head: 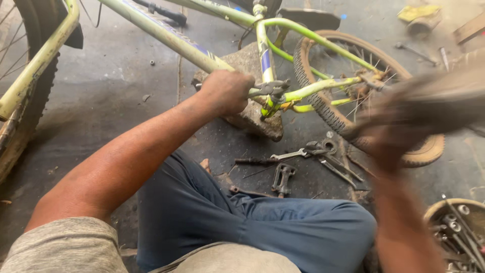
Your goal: The person sits on the workshop floor beside an upside-down bicycle and works on the frame joint near the bottom bracket. They hold the part with pliers in one hand and repeatedly strike it with a hammer, repositioning the pliers and hammering from different angles, and at times use a T-handle tool on the frame.
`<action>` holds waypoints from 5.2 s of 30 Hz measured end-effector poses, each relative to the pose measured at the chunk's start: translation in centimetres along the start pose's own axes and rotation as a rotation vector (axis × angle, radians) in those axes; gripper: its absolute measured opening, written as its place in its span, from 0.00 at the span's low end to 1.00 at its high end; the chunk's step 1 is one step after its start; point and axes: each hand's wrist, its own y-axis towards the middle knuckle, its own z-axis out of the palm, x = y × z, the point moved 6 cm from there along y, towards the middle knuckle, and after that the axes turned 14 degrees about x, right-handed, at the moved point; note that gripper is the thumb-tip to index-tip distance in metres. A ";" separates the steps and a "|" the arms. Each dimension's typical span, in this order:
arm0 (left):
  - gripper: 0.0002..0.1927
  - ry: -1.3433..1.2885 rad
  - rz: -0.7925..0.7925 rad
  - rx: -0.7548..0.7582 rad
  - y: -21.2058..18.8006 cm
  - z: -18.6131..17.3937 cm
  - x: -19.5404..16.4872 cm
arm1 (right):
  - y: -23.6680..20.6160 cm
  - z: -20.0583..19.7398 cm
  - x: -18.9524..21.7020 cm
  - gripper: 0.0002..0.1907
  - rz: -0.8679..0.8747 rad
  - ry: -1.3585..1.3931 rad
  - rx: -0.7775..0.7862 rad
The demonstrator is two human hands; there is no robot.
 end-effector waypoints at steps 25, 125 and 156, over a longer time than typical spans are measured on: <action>0.16 -0.445 -0.100 -0.244 2.3 6.4 6.2 | -1.8 4.4 -5.9 0.25 0.302 0.250 0.654; 0.29 -1.872 0.414 -0.475 4.4 13.2 3.5 | 10.0 16.2 -0.2 0.11 -0.250 0.029 0.816; 0.24 -1.865 0.396 -0.444 4.2 12.7 3.6 | 9.5 16.1 -1.0 0.10 -0.201 0.195 0.806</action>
